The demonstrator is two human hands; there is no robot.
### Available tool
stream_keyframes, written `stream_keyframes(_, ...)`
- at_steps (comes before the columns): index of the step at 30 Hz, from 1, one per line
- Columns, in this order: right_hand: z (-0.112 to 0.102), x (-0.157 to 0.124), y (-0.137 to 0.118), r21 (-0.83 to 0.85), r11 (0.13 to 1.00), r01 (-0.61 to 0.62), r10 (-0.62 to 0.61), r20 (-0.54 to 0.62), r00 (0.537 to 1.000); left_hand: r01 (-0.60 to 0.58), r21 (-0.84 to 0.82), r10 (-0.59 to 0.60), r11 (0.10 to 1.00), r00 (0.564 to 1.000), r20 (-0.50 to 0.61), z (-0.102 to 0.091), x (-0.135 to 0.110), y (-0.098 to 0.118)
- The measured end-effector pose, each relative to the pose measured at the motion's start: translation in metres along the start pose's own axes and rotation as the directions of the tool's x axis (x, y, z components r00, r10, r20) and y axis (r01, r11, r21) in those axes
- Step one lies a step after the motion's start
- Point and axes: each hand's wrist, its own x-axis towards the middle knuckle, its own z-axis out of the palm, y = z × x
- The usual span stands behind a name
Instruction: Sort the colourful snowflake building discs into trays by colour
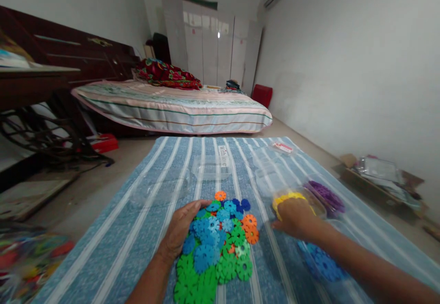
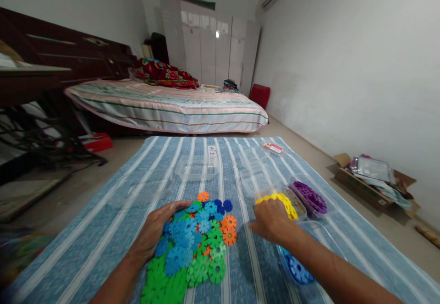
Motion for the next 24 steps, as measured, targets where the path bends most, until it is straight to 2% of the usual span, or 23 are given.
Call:
stream_keyframes(4,0.015,-0.017,-0.006,-0.233,0.97,-0.072,0.067,-0.03,0.997,-0.003,0.013,0.003,1.0,1.0,-0.009,0.002,-0.003,0.003)
stream_keyframes(10,-0.002,-0.029,-0.013,-0.242,0.969,-0.046,0.022,-0.102,0.995,-0.026,0.017,0.026,1.0,1.0,-0.014,0.001,-0.004,-0.003)
stream_keyframes(13,-0.014,-0.049,-0.025,-0.15,0.988,0.038,-0.06,-0.143,0.988,-0.014,-0.015,0.014,1.0,1.0,-0.009,0.002,-0.005,-0.005)
stream_keyframes(17,-0.036,-0.082,-0.053,0.039,0.963,0.265,-0.258,-0.129,0.957,-0.034,-0.005,0.034,0.999,0.999,-0.003,0.003,-0.006,-0.005)
stream_keyframes(21,-0.065,-0.098,-0.078,0.346,0.806,0.48,-0.485,-0.079,0.871,-0.086,0.049,0.086,0.995,0.996,0.013,0.002,-0.008,-0.007)
stream_keyframes(24,-0.08,-0.083,-0.089,0.548,0.675,0.494,-0.593,0.006,0.805,-0.083,0.029,0.082,0.996,0.996,0.038,0.001,-0.008,-0.009)
